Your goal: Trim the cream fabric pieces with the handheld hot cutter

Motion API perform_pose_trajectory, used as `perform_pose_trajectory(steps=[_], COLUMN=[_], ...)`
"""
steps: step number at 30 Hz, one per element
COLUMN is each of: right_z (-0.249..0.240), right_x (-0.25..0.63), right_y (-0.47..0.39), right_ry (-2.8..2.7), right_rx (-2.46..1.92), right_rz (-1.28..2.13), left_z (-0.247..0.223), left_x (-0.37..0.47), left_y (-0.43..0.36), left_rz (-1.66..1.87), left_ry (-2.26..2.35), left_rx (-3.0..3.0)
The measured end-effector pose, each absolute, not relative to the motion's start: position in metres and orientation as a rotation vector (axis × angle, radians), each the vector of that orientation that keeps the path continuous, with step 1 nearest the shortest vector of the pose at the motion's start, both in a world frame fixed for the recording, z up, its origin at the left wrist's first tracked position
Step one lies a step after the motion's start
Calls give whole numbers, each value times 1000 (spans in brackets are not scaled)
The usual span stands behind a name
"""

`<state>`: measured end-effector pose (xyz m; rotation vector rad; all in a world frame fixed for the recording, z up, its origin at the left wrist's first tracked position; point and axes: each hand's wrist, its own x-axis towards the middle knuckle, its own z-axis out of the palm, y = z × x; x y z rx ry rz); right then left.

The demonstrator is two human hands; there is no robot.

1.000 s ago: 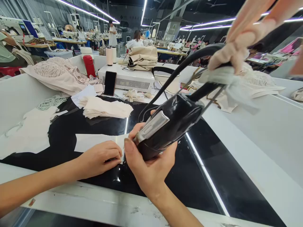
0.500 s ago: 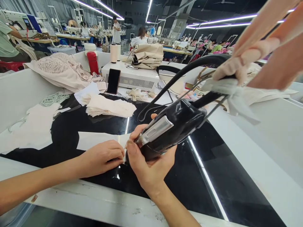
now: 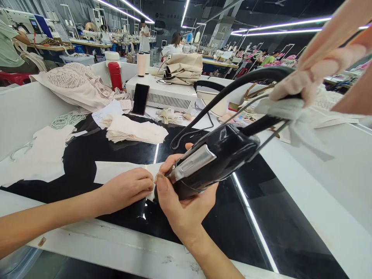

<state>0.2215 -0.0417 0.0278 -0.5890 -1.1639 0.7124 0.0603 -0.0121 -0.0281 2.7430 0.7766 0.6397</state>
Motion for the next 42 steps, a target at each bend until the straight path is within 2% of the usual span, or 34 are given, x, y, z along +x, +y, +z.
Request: perform_pose_trajectory(steps=[4,15,20,42], right_z=[28,28,28,30], right_x=[221,221,221,220], right_y=[-43,-42,-42,-43], right_ry=[-1150,-1150,-1153,-1142], right_rx=[-599,-616,-574,-602], right_rz=[730,725,739,730], left_z=[-35,-31,-31,-37], left_x=[60,45,38,37], left_y=[-11,-6,-7,-9], left_rz=[763,568,633,612], left_ry=[647,518,441,450], left_rx=[2816,2846,2894,2984])
